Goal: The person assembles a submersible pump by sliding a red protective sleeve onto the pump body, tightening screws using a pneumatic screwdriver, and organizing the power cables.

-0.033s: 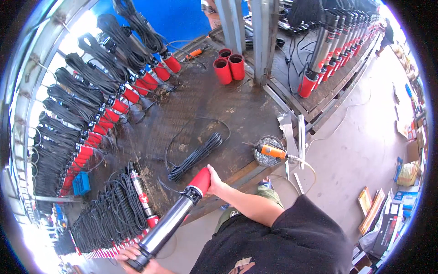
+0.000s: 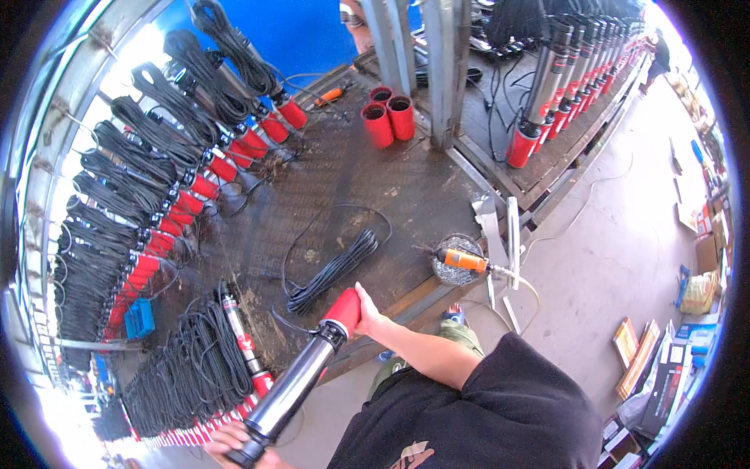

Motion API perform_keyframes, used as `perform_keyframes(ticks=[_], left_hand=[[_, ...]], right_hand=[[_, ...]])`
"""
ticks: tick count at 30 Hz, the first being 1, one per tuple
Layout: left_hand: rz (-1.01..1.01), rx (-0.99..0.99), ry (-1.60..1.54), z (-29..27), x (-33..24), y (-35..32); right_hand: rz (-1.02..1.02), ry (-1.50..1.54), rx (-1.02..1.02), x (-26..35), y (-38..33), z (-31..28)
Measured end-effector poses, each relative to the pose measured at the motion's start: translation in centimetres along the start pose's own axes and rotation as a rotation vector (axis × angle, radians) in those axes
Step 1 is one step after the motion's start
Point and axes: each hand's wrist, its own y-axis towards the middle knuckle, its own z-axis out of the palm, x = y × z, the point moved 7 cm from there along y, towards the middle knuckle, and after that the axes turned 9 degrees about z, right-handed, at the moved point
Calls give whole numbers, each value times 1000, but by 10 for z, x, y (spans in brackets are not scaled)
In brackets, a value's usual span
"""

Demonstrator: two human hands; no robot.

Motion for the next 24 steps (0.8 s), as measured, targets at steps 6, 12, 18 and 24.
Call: perform_keyframes(ticks=[6, 12, 18, 24], left_hand=[[46, 966, -256, 153, -44, -12], [-79, 1140, -405, 206, -76, -32], [-39, 1141, -460, 217, -70, -37], [-165, 1187, -615, 226, -59, -30]], right_hand=[[91, -99, 90, -5, -22, -20], [245, -363, -146, -44, -91, -56], [355, -1187, -255, -10, -178, -63], [-1166, -1900, -1138, 328, -295, -22]])
